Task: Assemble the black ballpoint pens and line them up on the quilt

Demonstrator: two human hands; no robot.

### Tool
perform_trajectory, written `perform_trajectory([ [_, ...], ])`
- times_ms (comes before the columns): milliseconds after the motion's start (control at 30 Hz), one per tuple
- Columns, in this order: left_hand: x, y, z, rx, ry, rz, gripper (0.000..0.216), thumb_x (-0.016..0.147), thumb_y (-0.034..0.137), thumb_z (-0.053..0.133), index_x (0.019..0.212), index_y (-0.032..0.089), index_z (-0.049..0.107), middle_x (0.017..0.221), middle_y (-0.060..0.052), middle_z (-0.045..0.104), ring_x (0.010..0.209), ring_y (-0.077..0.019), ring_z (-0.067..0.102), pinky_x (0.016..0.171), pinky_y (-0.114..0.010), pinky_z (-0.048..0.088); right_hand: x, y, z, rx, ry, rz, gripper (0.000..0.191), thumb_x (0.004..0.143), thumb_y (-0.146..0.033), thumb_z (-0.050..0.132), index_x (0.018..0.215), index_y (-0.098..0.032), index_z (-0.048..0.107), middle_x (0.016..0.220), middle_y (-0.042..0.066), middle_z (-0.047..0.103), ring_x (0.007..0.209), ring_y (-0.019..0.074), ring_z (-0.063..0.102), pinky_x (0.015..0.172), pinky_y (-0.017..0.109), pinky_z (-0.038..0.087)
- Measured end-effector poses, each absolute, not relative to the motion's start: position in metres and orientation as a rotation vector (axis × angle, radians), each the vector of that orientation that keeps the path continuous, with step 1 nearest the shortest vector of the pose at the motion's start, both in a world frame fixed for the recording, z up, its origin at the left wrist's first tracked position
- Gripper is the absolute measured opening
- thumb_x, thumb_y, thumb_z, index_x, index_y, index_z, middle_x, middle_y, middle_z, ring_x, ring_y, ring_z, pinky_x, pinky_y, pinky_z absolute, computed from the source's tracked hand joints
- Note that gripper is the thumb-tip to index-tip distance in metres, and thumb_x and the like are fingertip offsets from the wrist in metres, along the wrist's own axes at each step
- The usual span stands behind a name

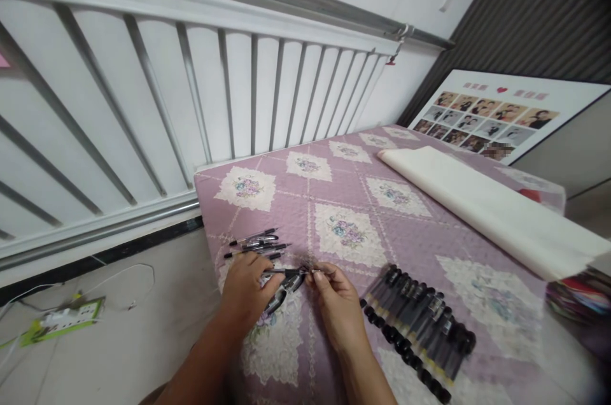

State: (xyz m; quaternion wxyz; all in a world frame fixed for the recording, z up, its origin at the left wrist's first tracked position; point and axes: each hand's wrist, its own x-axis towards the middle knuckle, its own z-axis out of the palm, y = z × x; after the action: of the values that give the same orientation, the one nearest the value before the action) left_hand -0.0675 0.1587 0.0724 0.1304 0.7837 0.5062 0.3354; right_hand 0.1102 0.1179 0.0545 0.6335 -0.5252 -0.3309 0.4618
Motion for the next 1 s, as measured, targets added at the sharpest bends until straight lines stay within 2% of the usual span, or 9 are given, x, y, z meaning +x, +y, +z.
perform_trajectory([
  [500,-0.061,0.158,0.075,2.272,1.473,0.998,0.009,0.077,0.03,0.062,0.075,0.021,0.062,0.076,-0.003,0.06,0.079,-0.0198,0.054,0.075,-0.033,0.04,0.112,0.117,0.062,-1.319,-0.96,1.042,0.025,0.072,-0.04,0.068,0.09,-0.021,0.066,0.084,0.003,0.068,0.079,0.0181,0.06,0.075,0.031,0.046],
  [700,-0.06,0.158,0.073,2.289,1.444,0.993,0.01,0.077,0.031,0.062,0.074,0.021,0.062,0.075,-0.003,0.059,0.078,-0.0195,0.053,0.075,-0.033,0.04,0.117,0.118,0.069,-1.336,-1.084,1.005,0.021,0.074,-0.038,0.066,0.087,-0.021,0.067,0.081,0.002,0.067,0.078,0.017,0.06,0.073,0.028,0.046],
  [1000,-0.06,0.156,0.078,2.294,1.44,0.956,0.011,0.079,0.031,0.061,0.075,0.021,0.062,0.076,-0.003,0.058,0.079,-0.0198,0.053,0.075,-0.033,0.04,0.119,0.117,0.072,-1.343,-1.194,0.983,0.022,0.075,-0.04,0.066,0.086,-0.021,0.068,0.083,0.003,0.068,0.08,0.0186,0.061,0.075,0.03,0.048],
])
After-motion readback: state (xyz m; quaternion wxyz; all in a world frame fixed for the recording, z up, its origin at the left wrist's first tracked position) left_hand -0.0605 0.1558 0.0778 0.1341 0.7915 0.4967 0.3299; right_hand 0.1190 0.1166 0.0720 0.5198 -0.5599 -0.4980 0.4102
